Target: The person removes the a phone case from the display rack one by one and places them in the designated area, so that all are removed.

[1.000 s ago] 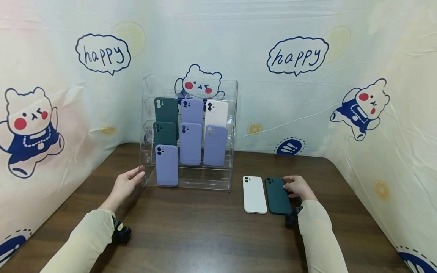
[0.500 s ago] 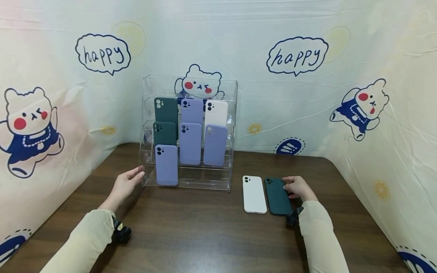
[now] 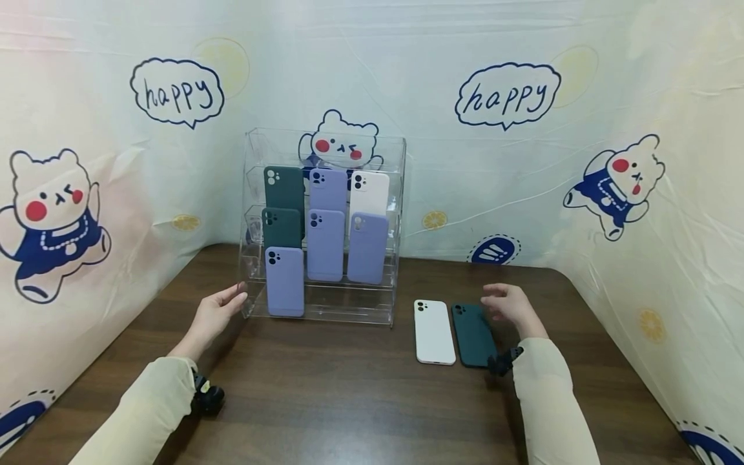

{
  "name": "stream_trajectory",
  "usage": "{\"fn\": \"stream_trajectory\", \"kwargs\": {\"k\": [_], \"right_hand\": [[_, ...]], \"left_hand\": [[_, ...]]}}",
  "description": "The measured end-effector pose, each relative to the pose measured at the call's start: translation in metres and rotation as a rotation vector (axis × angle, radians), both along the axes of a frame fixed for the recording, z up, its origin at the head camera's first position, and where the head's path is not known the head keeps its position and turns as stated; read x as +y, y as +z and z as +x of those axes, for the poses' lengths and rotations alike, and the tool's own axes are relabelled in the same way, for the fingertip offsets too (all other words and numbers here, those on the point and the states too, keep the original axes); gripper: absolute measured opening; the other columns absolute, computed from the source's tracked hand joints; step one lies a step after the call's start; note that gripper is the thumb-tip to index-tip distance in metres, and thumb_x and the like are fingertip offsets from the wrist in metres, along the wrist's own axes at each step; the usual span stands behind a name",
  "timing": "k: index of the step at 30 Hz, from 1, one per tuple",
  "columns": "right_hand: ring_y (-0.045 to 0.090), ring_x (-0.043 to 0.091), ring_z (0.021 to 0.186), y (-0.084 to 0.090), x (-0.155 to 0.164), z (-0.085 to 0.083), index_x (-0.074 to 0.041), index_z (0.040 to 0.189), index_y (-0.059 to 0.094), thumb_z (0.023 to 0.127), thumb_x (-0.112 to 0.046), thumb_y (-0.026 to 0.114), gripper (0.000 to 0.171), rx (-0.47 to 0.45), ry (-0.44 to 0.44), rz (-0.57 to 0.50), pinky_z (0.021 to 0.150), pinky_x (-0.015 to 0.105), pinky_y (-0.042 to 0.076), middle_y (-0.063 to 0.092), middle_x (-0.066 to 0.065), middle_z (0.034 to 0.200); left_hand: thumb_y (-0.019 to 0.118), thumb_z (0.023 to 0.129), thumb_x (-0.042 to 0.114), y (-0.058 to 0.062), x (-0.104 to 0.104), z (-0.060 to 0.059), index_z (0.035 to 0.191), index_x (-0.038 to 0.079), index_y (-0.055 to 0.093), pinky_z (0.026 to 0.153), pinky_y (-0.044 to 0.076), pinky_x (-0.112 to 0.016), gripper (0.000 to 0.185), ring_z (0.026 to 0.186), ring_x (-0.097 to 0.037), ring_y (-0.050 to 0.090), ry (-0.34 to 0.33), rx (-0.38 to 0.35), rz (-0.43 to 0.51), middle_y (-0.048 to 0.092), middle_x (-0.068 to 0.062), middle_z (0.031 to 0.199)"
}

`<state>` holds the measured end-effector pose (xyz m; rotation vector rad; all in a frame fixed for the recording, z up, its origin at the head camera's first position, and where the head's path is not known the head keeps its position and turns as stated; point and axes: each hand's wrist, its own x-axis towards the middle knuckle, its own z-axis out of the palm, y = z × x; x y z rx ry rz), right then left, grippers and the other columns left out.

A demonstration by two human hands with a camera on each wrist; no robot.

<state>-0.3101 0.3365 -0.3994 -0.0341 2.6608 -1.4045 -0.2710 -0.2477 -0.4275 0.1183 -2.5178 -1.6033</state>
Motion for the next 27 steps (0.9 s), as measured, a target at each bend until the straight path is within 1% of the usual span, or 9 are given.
{"fn": "stream_trajectory", "kwargs": {"k": [4, 7, 10, 14, 16, 21, 24, 27], "right_hand": [[0.055, 0.036, 0.093, 0.023, -0.009, 0.000, 0.003, 0.133, 0.042, 0.093, -0.025, 0.057, 0.052, 0.051, 0.028, -0.011, 0.074, 0.039, 0.054, 0.052, 0.026, 0.112], [0.053, 0.038, 0.097, 0.039, -0.020, -0.001, 0.001, 0.133, 0.043, 0.092, -0.027, 0.058, 0.052, 0.079, 0.041, -0.036, 0.076, 0.041, 0.054, 0.051, 0.027, 0.114], [0.055, 0.032, 0.092, 0.055, -0.034, 0.001, 0.000, 0.132, 0.045, 0.092, -0.027, 0.058, 0.051, 0.119, 0.060, -0.055, 0.076, 0.040, 0.054, 0.053, 0.023, 0.111], [0.056, 0.022, 0.084, 0.075, -0.055, 0.003, -0.002, 0.130, 0.048, 0.091, -0.026, 0.060, 0.048, 0.190, 0.114, -0.062, 0.070, 0.037, 0.055, 0.055, 0.017, 0.102], [0.057, 0.021, 0.083, 0.084, -0.066, 0.004, -0.002, 0.130, 0.048, 0.091, -0.024, 0.060, 0.047, 0.210, 0.141, -0.069, 0.070, 0.038, 0.055, 0.055, 0.017, 0.102], [0.058, 0.022, 0.084, 0.104, -0.097, 0.009, -0.003, 0.131, 0.048, 0.091, -0.022, 0.060, 0.046, 0.245, 0.198, -0.070, 0.071, 0.042, 0.055, 0.054, 0.023, 0.108], [0.059, 0.023, 0.083, 0.113, -0.117, 0.011, -0.003, 0.131, 0.049, 0.091, -0.021, 0.060, 0.045, 0.265, 0.230, -0.063, 0.069, 0.040, 0.055, 0.055, 0.021, 0.106], [0.058, 0.024, 0.083, 0.119, -0.137, 0.012, -0.003, 0.129, 0.050, 0.090, -0.019, 0.061, 0.043, 0.276, 0.265, -0.072, 0.068, 0.042, 0.055, 0.057, 0.018, 0.102]], "left_hand": [[0.051, 0.096, 0.024, 0.001, 0.001, 0.000, 0.136, -0.002, 0.041, 0.098, 0.038, -0.043, 0.049, 0.121, -0.030, 0.044, 0.003, 0.002, 0.010, 0.042, -0.018, 0.136], [0.051, 0.096, 0.022, 0.001, 0.001, 0.000, 0.136, -0.002, 0.041, 0.098, 0.038, -0.043, 0.048, 0.119, -0.030, 0.045, 0.001, 0.002, 0.018, 0.042, -0.018, 0.136], [0.050, 0.096, 0.022, 0.000, 0.001, 0.000, 0.136, -0.002, 0.040, 0.098, 0.038, -0.043, 0.048, 0.120, -0.030, 0.044, -0.003, 0.001, 0.020, 0.041, -0.018, 0.136], [0.050, 0.096, 0.023, -0.001, 0.000, 0.000, 0.137, -0.001, 0.040, 0.099, 0.037, -0.044, 0.048, 0.122, -0.030, 0.043, -0.001, 0.000, 0.018, 0.041, -0.018, 0.137], [0.051, 0.096, 0.023, -0.001, 0.000, 0.000, 0.137, -0.001, 0.040, 0.099, 0.038, -0.044, 0.048, 0.121, -0.030, 0.043, 0.002, -0.002, 0.017, 0.041, -0.017, 0.137], [0.051, 0.096, 0.024, -0.001, -0.001, 0.000, 0.137, -0.001, 0.040, 0.099, 0.038, -0.044, 0.049, 0.121, -0.030, 0.044, -0.001, -0.006, 0.022, 0.041, -0.017, 0.137], [0.051, 0.096, 0.024, 0.000, -0.001, 0.000, 0.137, 0.000, 0.039, 0.099, 0.037, -0.044, 0.049, 0.121, -0.030, 0.043, 0.000, -0.015, 0.026, 0.040, -0.017, 0.138], [0.051, 0.096, 0.026, 0.001, 0.000, 0.000, 0.138, 0.000, 0.039, 0.100, 0.036, -0.045, 0.051, 0.122, -0.030, 0.042, 0.002, -0.024, 0.025, 0.039, -0.017, 0.138]]}}
